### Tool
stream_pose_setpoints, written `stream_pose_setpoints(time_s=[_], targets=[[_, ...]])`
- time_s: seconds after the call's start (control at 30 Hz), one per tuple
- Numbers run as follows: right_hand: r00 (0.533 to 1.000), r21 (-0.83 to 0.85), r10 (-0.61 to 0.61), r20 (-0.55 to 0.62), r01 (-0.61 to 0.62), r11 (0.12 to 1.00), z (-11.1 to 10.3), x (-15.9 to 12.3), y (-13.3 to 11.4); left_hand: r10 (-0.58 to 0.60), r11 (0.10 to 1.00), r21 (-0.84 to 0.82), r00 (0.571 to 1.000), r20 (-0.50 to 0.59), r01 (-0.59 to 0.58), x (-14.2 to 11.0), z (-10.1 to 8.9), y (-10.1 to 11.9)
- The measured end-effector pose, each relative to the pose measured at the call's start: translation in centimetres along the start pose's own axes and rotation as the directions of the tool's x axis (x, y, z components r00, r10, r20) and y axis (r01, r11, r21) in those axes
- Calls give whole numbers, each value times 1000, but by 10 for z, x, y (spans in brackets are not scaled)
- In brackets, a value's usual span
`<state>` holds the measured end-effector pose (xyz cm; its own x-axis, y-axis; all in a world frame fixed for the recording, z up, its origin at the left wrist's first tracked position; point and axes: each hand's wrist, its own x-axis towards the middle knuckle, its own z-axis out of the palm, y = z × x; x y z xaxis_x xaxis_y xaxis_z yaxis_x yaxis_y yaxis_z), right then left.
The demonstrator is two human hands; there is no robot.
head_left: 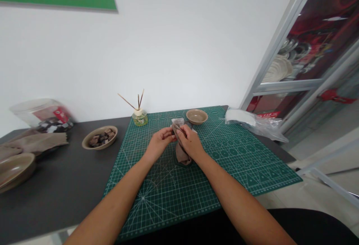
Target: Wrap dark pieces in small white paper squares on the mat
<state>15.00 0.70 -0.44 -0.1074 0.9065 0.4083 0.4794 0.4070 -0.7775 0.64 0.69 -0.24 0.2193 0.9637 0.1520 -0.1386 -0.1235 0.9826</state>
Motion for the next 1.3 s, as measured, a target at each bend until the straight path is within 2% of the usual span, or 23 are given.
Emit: stream_pose_setpoints(time_s=[0.1, 0.2, 0.37, 0.53, 0.63, 0.73, 0.87, 1.0, 1.3], targets=[[999, 42, -9, 34, 8, 999, 1, -1, -1, 17, 998, 58, 1000, -10, -16, -1, 1, 1], [998, 42, 13, 62, -16, 999, 2, 0, 0, 70, 980, 188, 997, -22, -64, -4, 3, 2], [992, 112, 98, 77, -106, 988, 5, 3, 1, 182, 890, 430, 983, -23, -154, -9, 5, 7], [991, 249, 99, 86, -118, 961, 7, 4, 1, 282, 791, 580, 958, -60, -196, -10, 6, 11], [994, 255, 96, 55, -107, 961, 5, 4, 2, 303, 781, 586, 951, -53, -216, -10, 6, 10], [997, 256, 65, 41, -73, 964, 2, 3, 3, 273, 828, 524, 960, -62, -201, -10, 7, 9], [993, 308, -28, 113, -9, 951, 0, 2, 0, 228, 864, 478, 969, -91, -159, -9, 6, 11], [982, 316, -101, 158, 46, 948, 3, 1, -2, 267, 818, 549, 959, -100, -170, -10, 5, 13], [989, 448, 14, 149, -80, 891, 1, 5, -3, 227, 834, 535, 967, -113, -133, -8, 4, 10]])
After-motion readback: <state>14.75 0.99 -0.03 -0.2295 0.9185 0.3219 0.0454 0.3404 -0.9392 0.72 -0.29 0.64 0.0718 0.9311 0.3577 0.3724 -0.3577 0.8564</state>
